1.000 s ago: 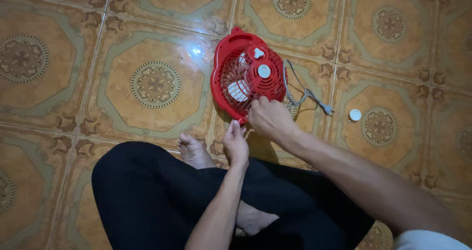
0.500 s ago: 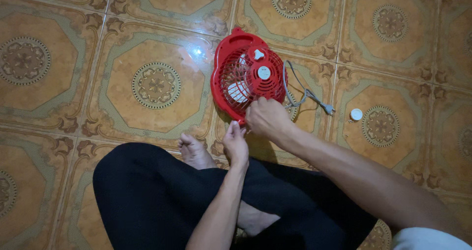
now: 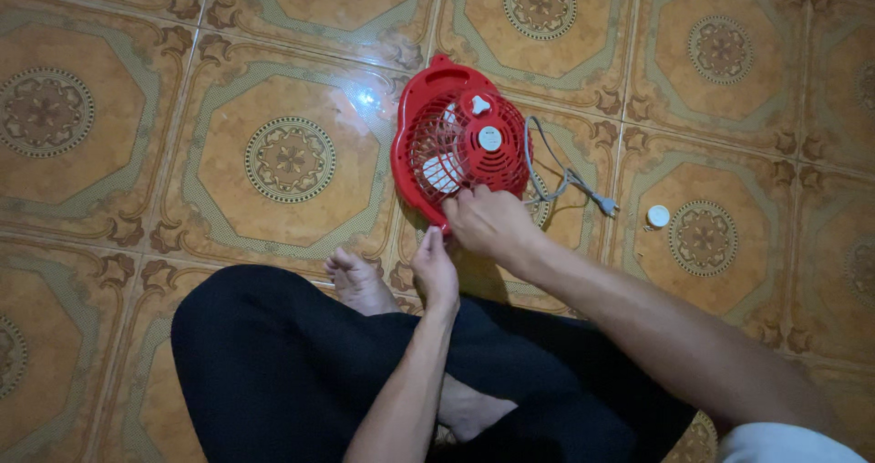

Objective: The person disassembles a red bird-shaped electric fan by removing the front grille and separating the housing to access the blades. They then reassemble the fan by aligning the parts and snapping the housing back together.

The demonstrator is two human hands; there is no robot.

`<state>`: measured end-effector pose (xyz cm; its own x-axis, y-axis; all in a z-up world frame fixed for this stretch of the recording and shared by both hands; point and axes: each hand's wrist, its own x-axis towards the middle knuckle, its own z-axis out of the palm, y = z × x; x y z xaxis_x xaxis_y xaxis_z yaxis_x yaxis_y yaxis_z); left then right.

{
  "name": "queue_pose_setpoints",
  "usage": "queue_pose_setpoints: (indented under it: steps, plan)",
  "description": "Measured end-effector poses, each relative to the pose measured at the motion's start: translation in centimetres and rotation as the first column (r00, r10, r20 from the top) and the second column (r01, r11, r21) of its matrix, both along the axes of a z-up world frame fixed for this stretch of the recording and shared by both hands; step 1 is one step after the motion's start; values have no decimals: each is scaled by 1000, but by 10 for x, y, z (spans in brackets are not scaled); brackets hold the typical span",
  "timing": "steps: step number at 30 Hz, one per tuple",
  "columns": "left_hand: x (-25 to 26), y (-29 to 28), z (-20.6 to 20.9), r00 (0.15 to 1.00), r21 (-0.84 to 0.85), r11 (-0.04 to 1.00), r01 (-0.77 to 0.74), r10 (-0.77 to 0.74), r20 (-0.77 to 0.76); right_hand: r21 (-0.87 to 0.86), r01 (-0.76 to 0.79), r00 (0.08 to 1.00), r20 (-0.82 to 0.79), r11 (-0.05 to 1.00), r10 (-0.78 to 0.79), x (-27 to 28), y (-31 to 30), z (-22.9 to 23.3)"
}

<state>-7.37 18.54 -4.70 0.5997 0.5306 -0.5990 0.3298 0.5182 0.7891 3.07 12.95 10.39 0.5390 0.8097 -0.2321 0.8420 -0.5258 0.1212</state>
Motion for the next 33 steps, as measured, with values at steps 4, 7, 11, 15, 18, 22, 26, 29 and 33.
queue_pose_setpoints:
  steps: [4,7,11,15,18,22,26,29,33]
  plan:
    - [0,1,-4,996,23,999,23,-21,-87,134,-134,990,-34,982,140,3,-2,13]
    - [4,-2,-14,996,-134,989,-65,73,51,39,-201,979,-25,979,202,8,-4,19]
    - [0,-4,-28,994,-220,973,-68,86,74,-268,-12,987,-158,963,-32,6,0,16]
    - [-1,-5,-35,992,-185,980,-72,89,88,-20,10,1000,-22,1000,-10,2,-9,16]
    - [-1,-7,-35,991,-132,990,-52,68,115,181,-142,989,-20,973,148,7,-16,14]
    - [0,-8,-32,999,-160,986,-46,48,9,-36,-142,990,-18,989,141,6,-17,6]
    - [0,-7,-23,996,-173,982,-71,78,36,-222,20,987,-151,975,-54,6,-12,3]
    - [-1,-6,-14,995,-106,994,-32,42,92,-72,62,992,-102,995,-70,1,-12,10]
    - [4,-5,-6,1000,-103,994,-18,18,4,144,-102,991,-77,984,114,2,-15,21]
